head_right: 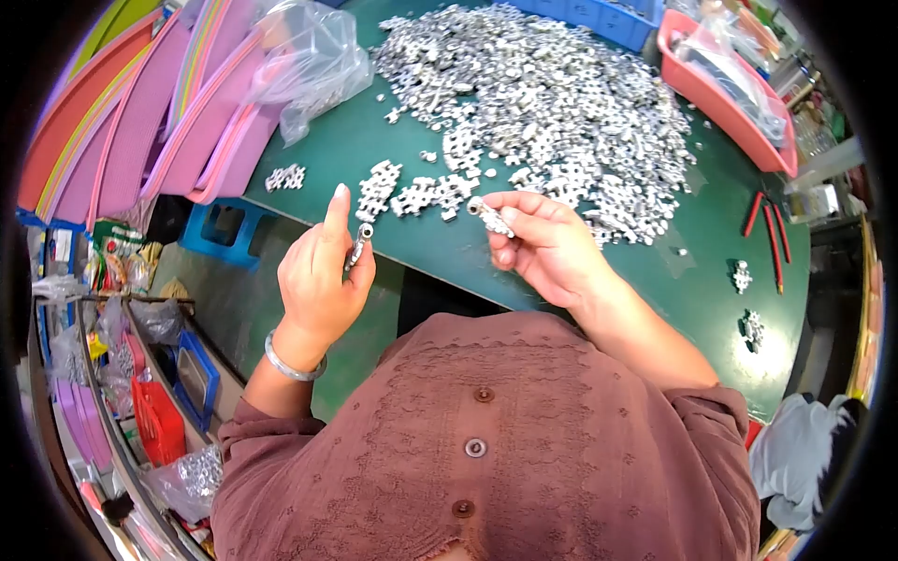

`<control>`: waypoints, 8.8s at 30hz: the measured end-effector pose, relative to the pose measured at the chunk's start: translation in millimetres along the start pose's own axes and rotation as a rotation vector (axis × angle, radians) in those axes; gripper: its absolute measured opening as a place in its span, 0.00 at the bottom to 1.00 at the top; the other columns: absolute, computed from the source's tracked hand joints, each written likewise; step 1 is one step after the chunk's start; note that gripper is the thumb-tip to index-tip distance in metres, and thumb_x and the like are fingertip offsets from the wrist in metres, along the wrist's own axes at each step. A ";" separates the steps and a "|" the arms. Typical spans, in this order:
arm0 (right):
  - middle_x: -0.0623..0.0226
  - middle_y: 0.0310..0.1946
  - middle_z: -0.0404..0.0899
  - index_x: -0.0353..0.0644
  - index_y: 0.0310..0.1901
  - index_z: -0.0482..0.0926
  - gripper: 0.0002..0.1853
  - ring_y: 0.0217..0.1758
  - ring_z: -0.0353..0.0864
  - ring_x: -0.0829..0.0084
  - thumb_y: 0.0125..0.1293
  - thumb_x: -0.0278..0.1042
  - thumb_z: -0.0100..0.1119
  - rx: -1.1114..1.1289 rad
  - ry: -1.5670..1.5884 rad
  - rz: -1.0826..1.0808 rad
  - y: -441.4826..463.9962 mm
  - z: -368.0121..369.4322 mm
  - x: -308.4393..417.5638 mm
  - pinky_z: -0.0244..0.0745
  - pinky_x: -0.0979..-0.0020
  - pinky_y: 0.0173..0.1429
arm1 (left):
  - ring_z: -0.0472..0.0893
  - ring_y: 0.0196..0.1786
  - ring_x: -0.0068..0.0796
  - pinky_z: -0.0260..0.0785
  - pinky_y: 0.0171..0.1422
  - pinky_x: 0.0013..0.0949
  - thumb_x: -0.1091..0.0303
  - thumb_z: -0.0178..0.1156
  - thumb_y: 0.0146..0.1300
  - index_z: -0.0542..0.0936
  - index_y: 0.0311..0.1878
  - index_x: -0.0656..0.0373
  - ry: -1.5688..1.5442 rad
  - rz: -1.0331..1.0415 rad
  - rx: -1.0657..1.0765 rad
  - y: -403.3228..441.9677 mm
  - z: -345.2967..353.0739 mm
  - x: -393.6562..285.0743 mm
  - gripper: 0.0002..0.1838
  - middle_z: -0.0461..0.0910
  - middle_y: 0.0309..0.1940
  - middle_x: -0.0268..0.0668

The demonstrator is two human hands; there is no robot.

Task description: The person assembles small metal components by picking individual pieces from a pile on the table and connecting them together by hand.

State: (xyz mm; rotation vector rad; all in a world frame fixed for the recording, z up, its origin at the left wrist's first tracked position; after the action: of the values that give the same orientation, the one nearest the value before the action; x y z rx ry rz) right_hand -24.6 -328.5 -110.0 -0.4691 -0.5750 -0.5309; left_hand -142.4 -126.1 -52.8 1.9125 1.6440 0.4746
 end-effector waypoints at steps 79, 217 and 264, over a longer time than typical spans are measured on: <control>0.67 0.36 0.76 0.36 0.47 0.75 0.11 0.28 0.69 0.79 0.65 0.31 0.53 -0.026 -0.262 0.042 10.9 15.3 -25.0 0.67 0.78 0.31 | 0.76 0.30 0.40 0.69 0.33 0.38 0.73 0.61 0.47 0.76 0.32 0.54 0.229 -0.453 -0.182 -87.1 -4.8 109.7 0.08 0.74 0.27 0.36; 0.68 0.33 0.72 0.37 0.36 0.74 0.07 0.37 0.73 0.77 0.55 0.19 0.58 0.361 -1.157 -0.431 52.3 31.7 9.6 0.69 0.76 0.41 | 0.70 0.28 0.13 0.62 0.27 0.17 0.76 0.61 0.57 0.71 0.53 0.62 -1.328 -0.882 -0.042 -38.7 55.8 -17.5 0.19 0.72 0.29 0.28; 0.68 0.26 0.72 0.38 0.30 0.72 0.08 0.30 0.73 0.71 0.49 0.22 0.63 0.260 -1.499 -0.510 84.2 42.8 -10.0 0.68 0.71 0.35 | 0.77 0.33 0.22 0.68 0.31 0.21 0.74 0.58 0.59 0.69 0.55 0.60 -1.411 -1.068 -0.046 -51.1 56.2 -8.0 0.19 0.76 0.32 0.33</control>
State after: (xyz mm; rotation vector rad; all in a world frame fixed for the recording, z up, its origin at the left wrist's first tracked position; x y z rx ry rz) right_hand 1.3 -237.1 -106.6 -0.4072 -2.2145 -0.5019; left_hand -149.7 -140.1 -127.5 0.6102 1.2330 -1.0175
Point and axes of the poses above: each hand's wrist, its own y-axis towards the middle knuckle, its own z-axis out of the palm, x = y × z, the point moved 2 cm from there along y, towards the middle knuckle
